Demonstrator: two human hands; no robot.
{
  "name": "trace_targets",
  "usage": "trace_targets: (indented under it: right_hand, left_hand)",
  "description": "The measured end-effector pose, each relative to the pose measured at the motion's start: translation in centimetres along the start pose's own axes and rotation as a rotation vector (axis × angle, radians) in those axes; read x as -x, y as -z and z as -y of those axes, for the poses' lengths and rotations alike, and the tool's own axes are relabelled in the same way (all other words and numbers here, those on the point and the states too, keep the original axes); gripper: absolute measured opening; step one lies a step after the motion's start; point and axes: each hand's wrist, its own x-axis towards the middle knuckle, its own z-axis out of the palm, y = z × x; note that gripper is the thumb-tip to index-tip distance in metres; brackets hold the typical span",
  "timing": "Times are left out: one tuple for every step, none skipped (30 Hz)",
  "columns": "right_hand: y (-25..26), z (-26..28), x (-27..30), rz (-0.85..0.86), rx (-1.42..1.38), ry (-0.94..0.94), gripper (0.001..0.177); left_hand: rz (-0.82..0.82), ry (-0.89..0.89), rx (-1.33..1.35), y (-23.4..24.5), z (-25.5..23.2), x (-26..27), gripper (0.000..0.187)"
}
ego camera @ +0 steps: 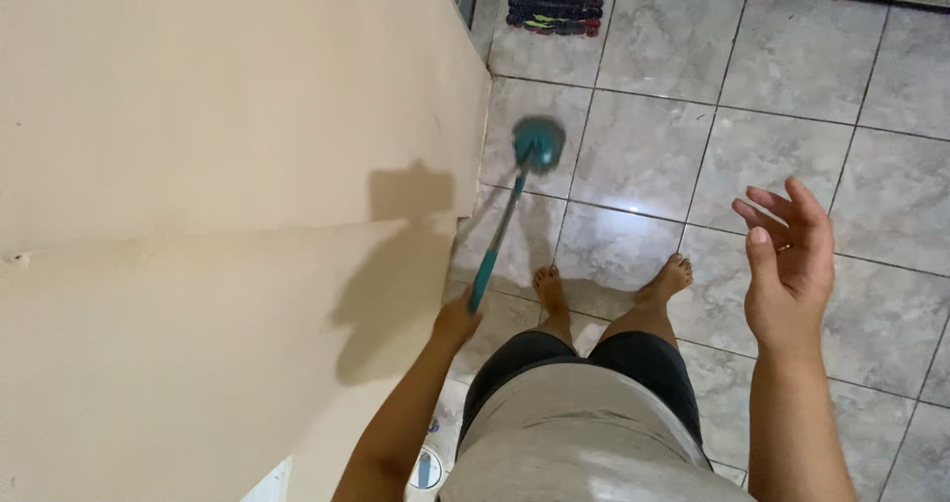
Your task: The person mops tiled floors in a bedroom and adjacent hallway using a spin mop. They move the mop back and forth across the floor, working around furniture and along walls.
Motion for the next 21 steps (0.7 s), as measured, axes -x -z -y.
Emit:
trace_targets:
  right_hand:
    - [-0.1, 0.2, -0.1, 0.006, 0.007, -0.007, 0.043]
    - [-0.1, 0.4, -0.2, 0.011, 0.013, -0.015, 0.043]
    - [0.0, 0.4, 0.0, 0.01, 0.01, -0.017, 0.043]
    - [0.1, 0.4, 0.0, 0.0, 0.01, -0.035, 0.044]
    - [0.2, 0.4, 0.0, -0.009, 0.01, -0.053, 0.044]
    - [0.4, 0.4, 0.2, -0.014, 0.01, -0.057, 0.044]
    - [0.6, 0.4, 0.3, -0.014, 0.004, -0.055, 0.044]
    - [1.0, 0.3, 0.3, -0.017, 0.002, -0.05, 0.044]
    - [1.5, -0.1, 0.5, -0.025, 0.006, -0.051, 0.044]
    - [2.0, -0.5, 0.8, -0.034, 0.0, -0.035, 0.044]
    - [2.6, -0.9, 1.0, -0.043, -0.006, -0.02, 0.043]
    - [3.0, -0.7, 1.1, -0.053, -0.003, -0.019, 0.043]
    - [3.5, -0.5, 1.3, -0.074, 0.002, -0.054, 0.043]
    - [4.0, -0.1, 1.5, -0.095, 0.008, -0.092, 0.043]
    - [4.3, 0.2, 1.4, -0.105, 0.012, -0.094, 0.043]
    - [4.7, 0.4, 1.6, -0.118, 0.025, -0.073, 0.043]
    - [5.0, 0.6, 1.8, -0.131, 0.039, -0.051, 0.042]
    - [5.4, 0.8, 2.1, -0.138, 0.042, -0.054, 0.042]
    - [5.7, 1.0, 2.3, -0.145, 0.068, -0.061, 0.042]
    - [6.0, 1.0, 2.5, -0.151, 0.092, -0.067, 0.042]
    - [6.1, 0.5, 2.8, -0.156, 0.094, -0.068, 0.042]
  left_hand:
    - [-0.014, -0.017, -0.06, -1.0, 2.8, 2.0, 0.075]
    - [-0.029, -0.034, -0.121, -1.9, 5.6, 4.0, 0.078]
    - [-0.029, -0.031, -0.124, -1.4, 5.5, 6.4, 0.078]
    - [0.025, 0.048, -0.081, -0.7, 5.2, 8.4, 0.079]
    - [0.077, 0.127, -0.037, 0.0, 4.9, 10.4, 0.08]
    - [0.08, 0.127, -0.042, -0.1, 5.1, 9.4, 0.08]
    - [0.049, 0.089, -0.105, -0.3, 5.2, 8.4, 0.08]
    - [0.019, 0.046, -0.168, -0.4, 5.2, 7.1, 0.08]
    - [0.022, 0.04, -0.174, -1.1, 4.8, 4.4, 0.08]
    - [-0.024, -0.032, -0.214, -1.9, 4.4, 1.9, 0.078]
    - [-0.07, -0.104, -0.254, -2.6, 4.0, -0.7, 0.076]
    - [-0.068, -0.112, -0.261, -1.9, 0.7, -2.8, 0.076]
    - [-0.031, -0.064, -0.227, -1.2, -2.6, -4.8, 0.076]
    - [0.011, -0.014, -0.193, -0.6, -6.0, -6.6, 0.075]
    - [0.015, -0.02, -0.2, 0.9, -9.9, -7.9, 0.075]
    - [0.046, -0.045, -0.066, 2.0, -13.6, -9.0, 0.068]
    - [0.076, -0.069, 0.069, 3.1, -17.3, -10.1, 0.062]
    - [0.081, -0.073, 0.064, 3.0, -19.4, -12.6, 0.062]
    - [0.068, -0.08, 0.038, 2.8, -21.5, -15.0, 0.069]
    - [0.053, -0.086, 0.015, 2.7, -23.7, -17.5, 0.079]
    - [0.057, -0.089, 0.011, 2.1, -24.7, -18.4, 0.079]
